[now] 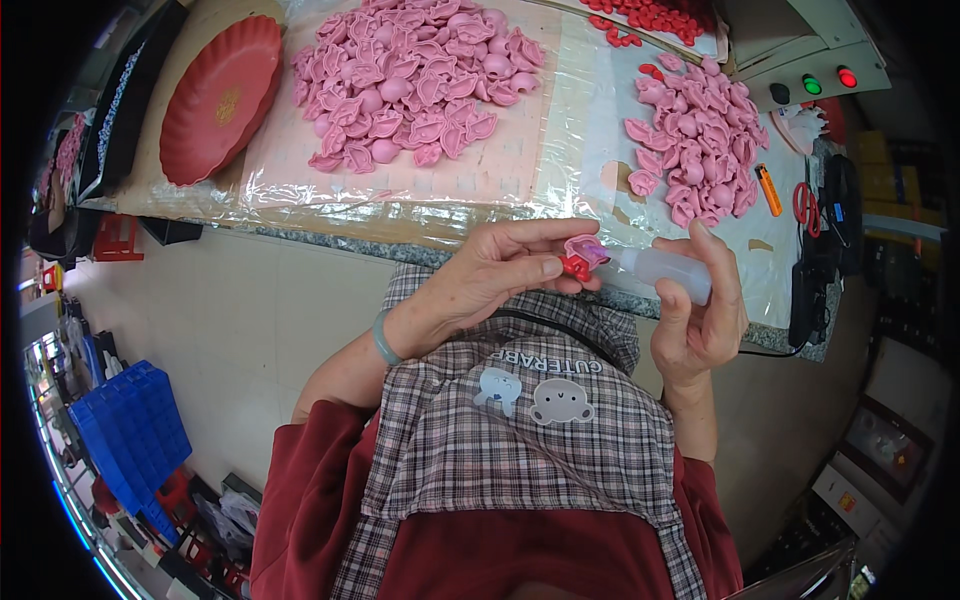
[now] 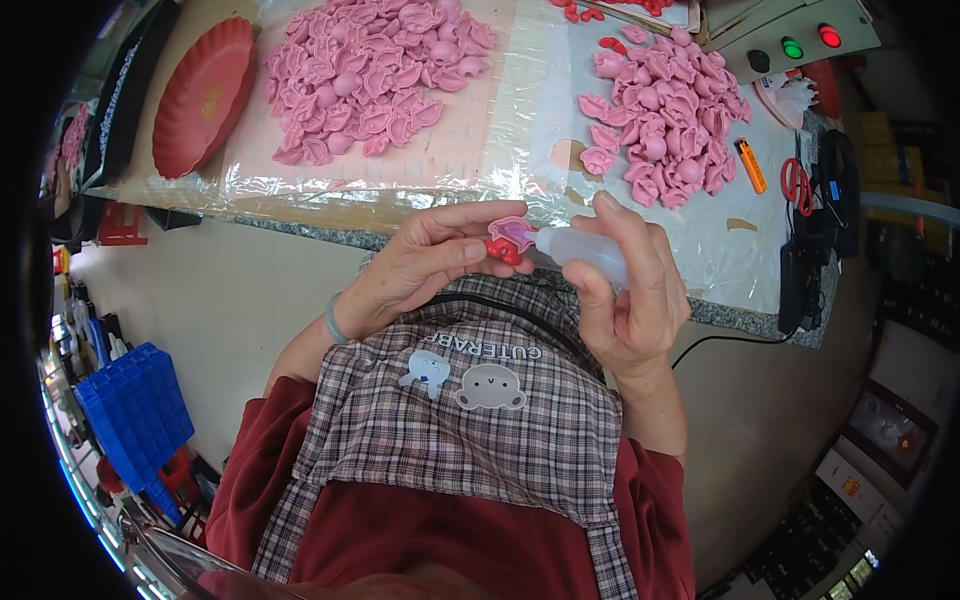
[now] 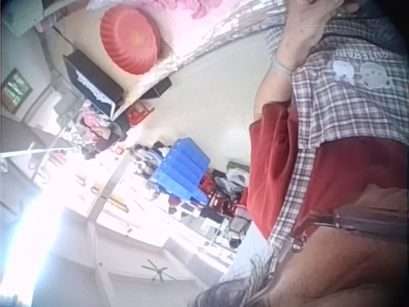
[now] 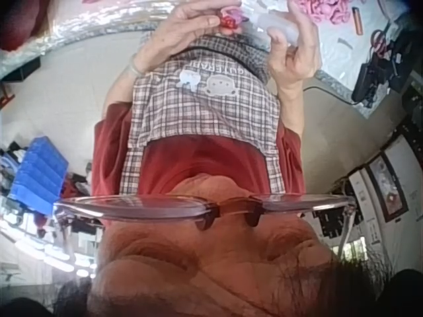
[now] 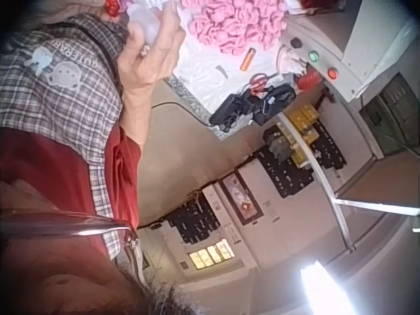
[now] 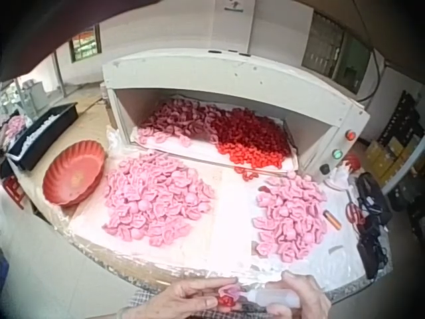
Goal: Gluing small pink plastic components together at a factory workbench.
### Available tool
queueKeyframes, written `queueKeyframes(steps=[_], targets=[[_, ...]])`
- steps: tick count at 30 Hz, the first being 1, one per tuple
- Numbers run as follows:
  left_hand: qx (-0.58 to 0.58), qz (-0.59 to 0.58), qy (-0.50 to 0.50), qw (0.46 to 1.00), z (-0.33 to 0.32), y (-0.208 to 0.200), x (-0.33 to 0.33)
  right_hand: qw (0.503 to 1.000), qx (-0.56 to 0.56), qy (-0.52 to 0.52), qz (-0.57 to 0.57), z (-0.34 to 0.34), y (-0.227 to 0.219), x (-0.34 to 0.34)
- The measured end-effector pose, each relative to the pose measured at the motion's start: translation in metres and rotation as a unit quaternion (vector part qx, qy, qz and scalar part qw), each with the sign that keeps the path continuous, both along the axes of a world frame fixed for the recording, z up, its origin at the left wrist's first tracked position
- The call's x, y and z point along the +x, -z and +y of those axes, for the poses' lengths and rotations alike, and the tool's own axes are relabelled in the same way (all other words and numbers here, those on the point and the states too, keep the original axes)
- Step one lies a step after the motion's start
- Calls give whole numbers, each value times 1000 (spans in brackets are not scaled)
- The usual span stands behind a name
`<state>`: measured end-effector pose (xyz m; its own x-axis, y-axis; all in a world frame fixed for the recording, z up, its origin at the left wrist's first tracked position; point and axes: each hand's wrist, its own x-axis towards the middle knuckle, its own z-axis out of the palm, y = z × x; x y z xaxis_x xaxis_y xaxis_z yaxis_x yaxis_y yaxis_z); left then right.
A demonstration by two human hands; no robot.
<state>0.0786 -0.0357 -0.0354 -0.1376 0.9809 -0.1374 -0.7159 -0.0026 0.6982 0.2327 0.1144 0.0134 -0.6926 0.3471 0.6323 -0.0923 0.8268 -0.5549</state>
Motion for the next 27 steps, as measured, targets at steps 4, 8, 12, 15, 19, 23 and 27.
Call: queueKeyframes(steps=[4,8,12,15,19,23,27], targets=[[-2,-3,2,1000,0,-1,0,1000,4,-1,-1,0,-1,0],[4,-3,3,1000,0,-1,-1,1000,21,1,11,2,0,-1],[0,-2,-3,1000,0,-1,-1,1000,25,2,7,1,-1,0],[1,-4,-2,1000,0,-2,-1,1000,30,0,3,1,-1,1],[1,-3,-3,1000,0,-4,-1,999,39,-4,6,2,0,2],[-4,-2,-2,1000,0,-4,-1,999,37,-4,8,2,-1,2],[1,6,-3,1000,-1,0,-1,1000,23,-2,13,2,0,1]])
